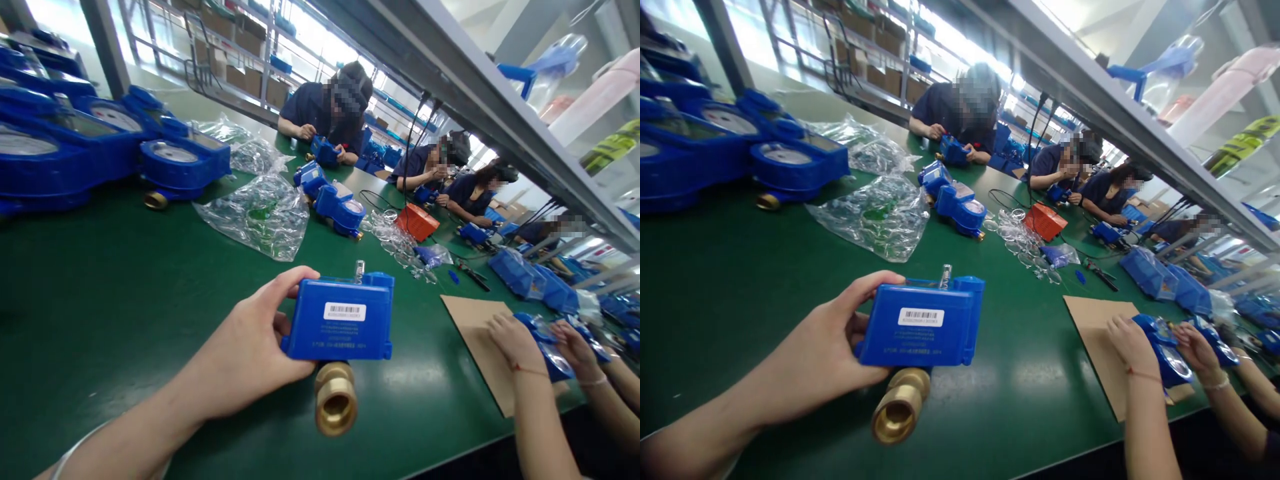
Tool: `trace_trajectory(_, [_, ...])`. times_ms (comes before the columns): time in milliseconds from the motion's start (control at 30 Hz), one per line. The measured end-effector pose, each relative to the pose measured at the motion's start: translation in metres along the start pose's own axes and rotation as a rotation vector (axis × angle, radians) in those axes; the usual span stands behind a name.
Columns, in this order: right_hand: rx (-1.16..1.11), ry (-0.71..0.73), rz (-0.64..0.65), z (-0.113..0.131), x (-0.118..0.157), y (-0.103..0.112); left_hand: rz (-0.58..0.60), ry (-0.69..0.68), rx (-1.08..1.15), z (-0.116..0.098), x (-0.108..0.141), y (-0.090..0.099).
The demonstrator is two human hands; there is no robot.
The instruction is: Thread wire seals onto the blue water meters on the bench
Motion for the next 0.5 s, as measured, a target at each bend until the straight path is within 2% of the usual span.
trace_trajectory(100, [0.125, -0.048, 0.021, -0.020, -0.025, -0.006, -0.002, -0.016, -0.016, 0.000, 0.001, -0.001])
trace_trajectory(200, [0.210, -0.050, 0.037, -0.029, -0.047, -0.021, -0.006, -0.033, -0.016, 0.002, 0.002, -0.002])
trace_trajectory(367, [0.305, -0.001, 0.062, -0.034, -0.079, -0.041, -0.018, -0.013, 0.005, 0.004, 0.003, 0.001])
trace_trajectory(500, [0.338, 0.045, 0.067, -0.033, -0.085, -0.053, -0.017, 0.010, 0.022, 0.003, 0.002, 0.002])
Point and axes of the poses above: each hand's wrist, its own x-axis away from the middle knuckle, its own y-axis out of the back of the hand, z = x × y, the point moved 4 cm from there along -x, towards the middle knuckle, and after that the axes turned 8 degrees about y, right-handed, at the moved point
